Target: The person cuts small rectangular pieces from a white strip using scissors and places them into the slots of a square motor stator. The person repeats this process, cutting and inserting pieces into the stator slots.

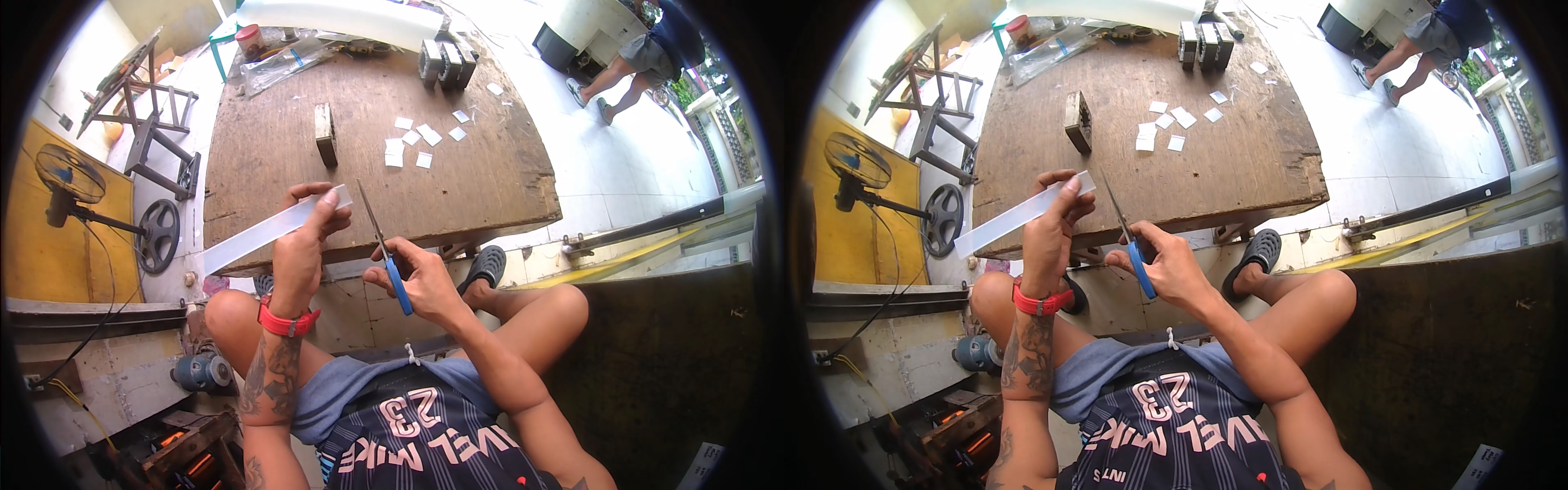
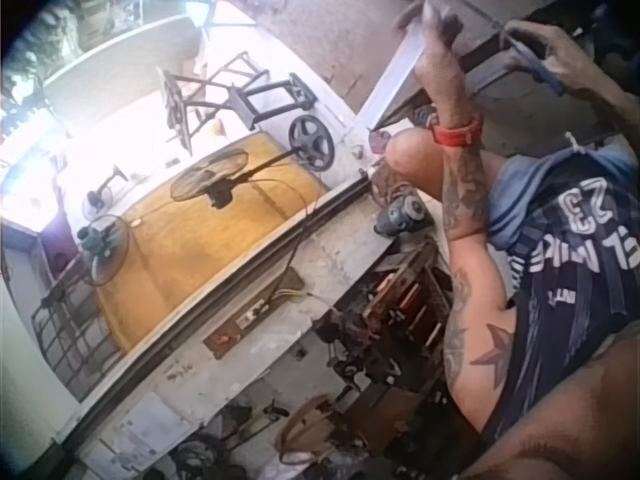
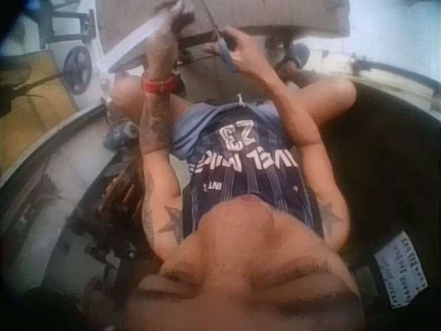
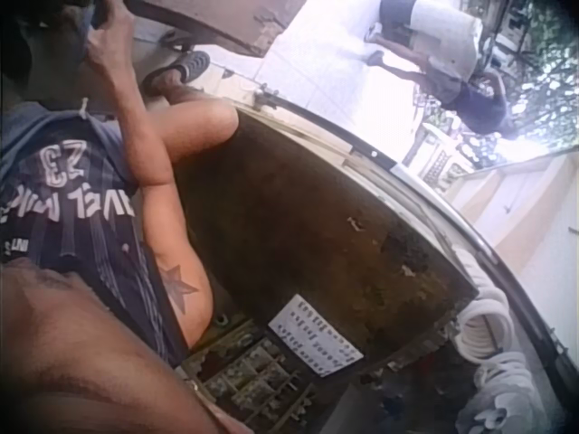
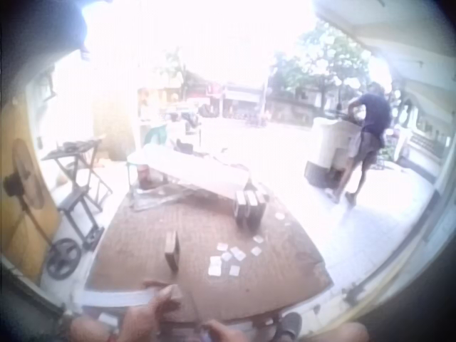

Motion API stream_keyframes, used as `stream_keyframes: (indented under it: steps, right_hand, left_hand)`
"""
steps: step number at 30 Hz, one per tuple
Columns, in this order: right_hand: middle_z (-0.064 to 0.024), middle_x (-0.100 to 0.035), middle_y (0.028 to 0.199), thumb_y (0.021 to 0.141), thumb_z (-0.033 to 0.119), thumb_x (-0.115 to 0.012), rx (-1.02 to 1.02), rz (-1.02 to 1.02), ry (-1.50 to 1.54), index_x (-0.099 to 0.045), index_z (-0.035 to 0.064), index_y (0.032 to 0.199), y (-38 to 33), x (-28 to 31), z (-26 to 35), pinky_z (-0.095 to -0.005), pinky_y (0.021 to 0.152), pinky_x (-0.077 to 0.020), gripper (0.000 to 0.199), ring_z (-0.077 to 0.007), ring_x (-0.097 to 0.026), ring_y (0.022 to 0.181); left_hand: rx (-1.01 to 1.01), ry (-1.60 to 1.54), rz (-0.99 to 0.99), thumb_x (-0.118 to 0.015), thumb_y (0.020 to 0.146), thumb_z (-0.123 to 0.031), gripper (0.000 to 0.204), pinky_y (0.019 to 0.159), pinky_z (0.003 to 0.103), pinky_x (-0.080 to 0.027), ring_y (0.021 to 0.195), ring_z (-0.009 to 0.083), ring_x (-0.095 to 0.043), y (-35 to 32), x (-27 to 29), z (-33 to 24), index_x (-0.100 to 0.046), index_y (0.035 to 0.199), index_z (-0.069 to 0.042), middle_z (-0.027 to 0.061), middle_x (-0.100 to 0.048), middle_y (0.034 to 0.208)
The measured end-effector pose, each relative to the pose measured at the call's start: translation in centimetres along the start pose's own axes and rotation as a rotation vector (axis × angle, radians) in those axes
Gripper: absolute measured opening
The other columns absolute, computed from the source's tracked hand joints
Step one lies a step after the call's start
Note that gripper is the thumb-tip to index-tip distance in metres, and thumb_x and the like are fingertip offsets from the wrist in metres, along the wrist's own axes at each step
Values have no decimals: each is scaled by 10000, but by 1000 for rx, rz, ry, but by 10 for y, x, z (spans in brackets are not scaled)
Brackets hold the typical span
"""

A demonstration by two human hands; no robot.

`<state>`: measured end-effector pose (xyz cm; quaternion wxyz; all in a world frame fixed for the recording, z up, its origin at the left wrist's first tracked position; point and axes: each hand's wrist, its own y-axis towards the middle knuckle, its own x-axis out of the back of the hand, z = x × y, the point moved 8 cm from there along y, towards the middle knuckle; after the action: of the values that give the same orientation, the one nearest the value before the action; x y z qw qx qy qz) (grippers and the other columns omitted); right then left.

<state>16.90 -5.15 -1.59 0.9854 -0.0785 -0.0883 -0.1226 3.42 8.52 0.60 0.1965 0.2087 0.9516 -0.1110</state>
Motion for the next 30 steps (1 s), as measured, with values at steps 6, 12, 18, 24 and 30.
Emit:
stream_keyframes:
  steps: [6,12,18,24,30]
  right_hand:
    - [-52,-626,739,838,554,-872,-40,52,-33,-682,-13,1167,-5,-2,0,-301,650,-467,682,-111,-542,705]
    - [-63,-630,754,834,564,-870,-48,58,-33,-681,-21,1178,-2,-4,6,-305,667,-477,705,-119,-553,722]
    - [-62,-625,748,856,509,-874,-80,68,-26,-679,-10,1153,-1,-4,0,-299,639,-457,630,-109,-530,705]
    - [-55,-608,708,868,479,-873,-24,22,6,-676,-4,1150,-2,0,1,-297,619,-449,593,-107,-521,683]
    - [-19,-640,754,865,494,-872,-17,48,-69,-681,7,1151,-6,0,3,-269,662,-467,597,-87,-565,719]
  left_hand:
    - [-10,61,-2,-717,1015,-131,338,874,341,-644,1003,229,-758,-3,-1,-4,-569,1281,17,166,-692,1170]
    - [-6,102,20,-718,1016,-115,330,897,337,-648,1037,239,-761,-5,-6,-2,-575,1278,23,178,-714,1160]
    - [27,104,21,-717,1015,-112,337,897,337,-642,1022,216,-755,-5,-5,4,-574,1292,16,150,-717,1144]
    - [4,-17,14,-734,1006,-142,350,871,340,-641,1001,216,-754,-2,-1,-2,-575,1276,13,133,-696,1112]
    - [4,58,-9,-725,1011,-127,341,890,345,-645,1022,230,-757,-4,0,-3,-568,1277,16,163,-696,1161]
